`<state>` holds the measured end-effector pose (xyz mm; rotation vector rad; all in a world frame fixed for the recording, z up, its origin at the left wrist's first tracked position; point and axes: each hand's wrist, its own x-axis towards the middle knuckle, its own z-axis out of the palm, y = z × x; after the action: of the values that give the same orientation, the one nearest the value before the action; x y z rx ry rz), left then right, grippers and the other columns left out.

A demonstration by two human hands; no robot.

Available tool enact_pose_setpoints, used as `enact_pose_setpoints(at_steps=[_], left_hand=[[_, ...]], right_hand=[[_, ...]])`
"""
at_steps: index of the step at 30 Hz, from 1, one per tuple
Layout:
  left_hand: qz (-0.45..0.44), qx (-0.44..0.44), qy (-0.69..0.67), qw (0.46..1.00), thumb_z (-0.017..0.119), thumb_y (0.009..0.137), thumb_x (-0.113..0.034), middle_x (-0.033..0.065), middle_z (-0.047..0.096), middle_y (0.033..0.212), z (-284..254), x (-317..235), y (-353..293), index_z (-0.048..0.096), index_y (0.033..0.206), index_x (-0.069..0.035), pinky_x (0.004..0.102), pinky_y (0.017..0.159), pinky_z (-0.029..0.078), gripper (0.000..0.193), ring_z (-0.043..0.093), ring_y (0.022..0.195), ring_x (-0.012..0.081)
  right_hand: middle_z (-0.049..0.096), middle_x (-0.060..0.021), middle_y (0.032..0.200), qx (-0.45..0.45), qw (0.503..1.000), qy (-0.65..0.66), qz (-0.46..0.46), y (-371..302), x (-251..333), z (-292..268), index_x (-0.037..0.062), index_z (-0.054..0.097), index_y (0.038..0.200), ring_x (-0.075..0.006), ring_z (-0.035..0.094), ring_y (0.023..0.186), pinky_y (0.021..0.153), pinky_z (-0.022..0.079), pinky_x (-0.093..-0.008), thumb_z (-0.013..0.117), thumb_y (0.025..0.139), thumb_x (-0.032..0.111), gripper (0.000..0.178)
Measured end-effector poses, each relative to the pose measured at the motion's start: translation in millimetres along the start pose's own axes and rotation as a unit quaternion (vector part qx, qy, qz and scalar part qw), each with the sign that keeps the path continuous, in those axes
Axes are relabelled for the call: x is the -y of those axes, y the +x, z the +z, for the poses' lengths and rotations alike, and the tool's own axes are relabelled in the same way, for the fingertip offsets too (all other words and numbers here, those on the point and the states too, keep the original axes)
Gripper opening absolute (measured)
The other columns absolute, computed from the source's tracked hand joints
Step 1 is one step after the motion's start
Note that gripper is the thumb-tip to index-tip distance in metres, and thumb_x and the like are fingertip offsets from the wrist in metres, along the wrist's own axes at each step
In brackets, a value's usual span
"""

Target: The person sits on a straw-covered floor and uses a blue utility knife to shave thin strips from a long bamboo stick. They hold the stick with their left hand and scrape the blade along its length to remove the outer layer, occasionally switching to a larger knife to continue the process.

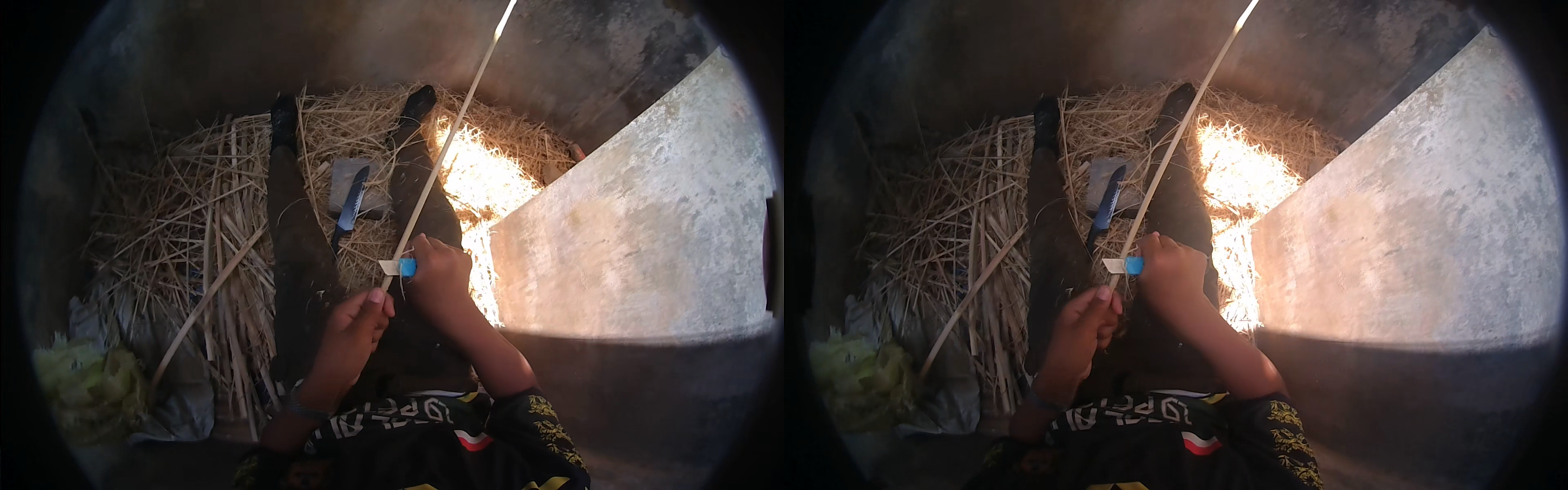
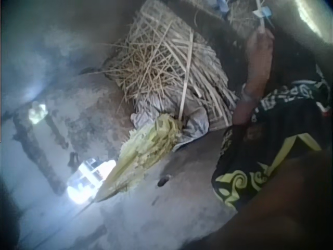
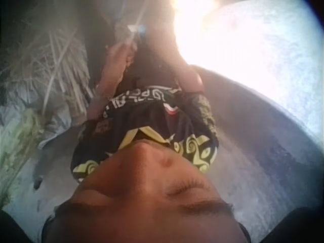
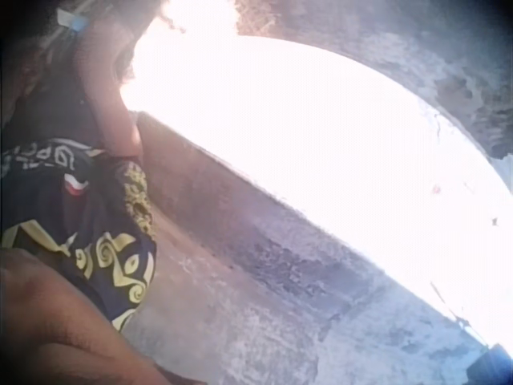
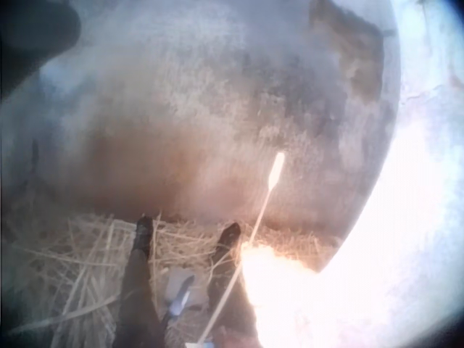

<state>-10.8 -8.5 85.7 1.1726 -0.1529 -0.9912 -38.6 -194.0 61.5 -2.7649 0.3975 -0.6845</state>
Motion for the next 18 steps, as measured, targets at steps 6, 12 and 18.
enact_pose_setpoints(at_steps=[6,12,18], left_hand=[[0.157,-0.109,0.170,0.967,0.043,0.111,-0.034,-0.0013,0.046,0.075,14.4,9.5,-4.9,0.055,0.090,-0.004,0.0256,0.064,0.038,0.038,0.042,0.070,0.0075],[0.157,-0.129,0.140,0.969,0.043,0.111,-0.033,-0.0005,0.046,0.075,4.9,14.7,-2.4,0.056,0.091,-0.004,0.0259,0.065,0.039,0.037,0.043,0.070,0.0078],[0.109,-0.092,0.137,0.980,0.044,0.111,-0.032,-0.0043,0.046,0.074,6.9,17.4,-14.1,0.059,0.092,-0.005,0.0227,0.060,0.035,0.036,0.039,0.066,0.0040]], right_hand=[[0.067,-0.0104,0.073,-0.030,0.999,-0.006,-0.015,28.9,-8.2,6.0,0.0097,0.064,0.081,-0.0321,0.068,0.063,0.055,0.052,-0.0428,0.070,0.079,0.012,0.006],[0.070,-0.0104,0.075,-0.087,0.995,-0.040,-0.035,67.1,-18.6,17.1,0.0108,0.067,0.082,-0.0328,0.069,0.067,0.058,0.053,-0.0442,0.068,0.080,0.013,0.003],[0.073,-0.0140,0.078,-0.089,0.960,-0.153,0.219,157.7,-59.7,-19.2,0.0056,0.072,0.078,-0.0352,0.074,0.078,0.069,0.058,-0.0435,0.064,0.085,0.018,0.017]])
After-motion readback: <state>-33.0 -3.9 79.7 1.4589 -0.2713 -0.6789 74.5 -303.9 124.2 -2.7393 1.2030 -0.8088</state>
